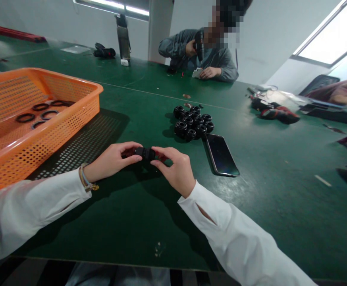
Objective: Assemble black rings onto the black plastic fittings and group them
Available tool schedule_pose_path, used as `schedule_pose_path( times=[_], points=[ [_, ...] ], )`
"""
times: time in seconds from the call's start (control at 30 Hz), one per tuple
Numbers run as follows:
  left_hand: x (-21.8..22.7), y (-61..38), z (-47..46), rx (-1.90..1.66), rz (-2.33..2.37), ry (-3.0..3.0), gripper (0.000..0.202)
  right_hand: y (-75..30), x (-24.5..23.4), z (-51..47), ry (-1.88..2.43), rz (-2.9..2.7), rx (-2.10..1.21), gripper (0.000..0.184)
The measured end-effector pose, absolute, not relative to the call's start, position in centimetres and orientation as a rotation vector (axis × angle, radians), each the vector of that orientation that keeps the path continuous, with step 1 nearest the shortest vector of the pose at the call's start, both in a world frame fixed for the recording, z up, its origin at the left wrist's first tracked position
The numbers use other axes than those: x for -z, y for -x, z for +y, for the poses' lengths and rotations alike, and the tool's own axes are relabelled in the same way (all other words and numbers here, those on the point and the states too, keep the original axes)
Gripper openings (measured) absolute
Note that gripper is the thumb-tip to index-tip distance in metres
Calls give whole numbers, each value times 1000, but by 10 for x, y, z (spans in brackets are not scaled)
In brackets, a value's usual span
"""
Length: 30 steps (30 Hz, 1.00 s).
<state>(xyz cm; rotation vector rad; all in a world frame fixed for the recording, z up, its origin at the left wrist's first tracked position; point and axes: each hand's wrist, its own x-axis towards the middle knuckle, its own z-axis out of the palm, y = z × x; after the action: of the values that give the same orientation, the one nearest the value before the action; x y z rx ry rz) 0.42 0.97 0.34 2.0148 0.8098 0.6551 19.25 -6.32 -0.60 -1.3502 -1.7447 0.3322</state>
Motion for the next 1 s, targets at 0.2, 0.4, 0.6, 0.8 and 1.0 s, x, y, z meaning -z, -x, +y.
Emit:
schedule_pose_path(
  times=[0.2,0.4,0.6,0.8,1.0],
  points=[
    [-4,-5,9,-649,822,-2016,39,-193,5,-63,1358,-1756,-314,25],
    [-4,-5,9,-653,812,-2020,39,-193,4,-63,1362,-1764,-314,25],
    [-4,-4,9,-655,825,-2031,39,-192,4,-63,1371,-1772,-317,25],
    [-5,-4,9,-638,855,-2044,40,-194,3,-64,1350,-1811,-299,27],
    [-4,-3,9,-657,828,-2041,38,-193,5,-64,1334,-1832,-290,33]
  ],
)
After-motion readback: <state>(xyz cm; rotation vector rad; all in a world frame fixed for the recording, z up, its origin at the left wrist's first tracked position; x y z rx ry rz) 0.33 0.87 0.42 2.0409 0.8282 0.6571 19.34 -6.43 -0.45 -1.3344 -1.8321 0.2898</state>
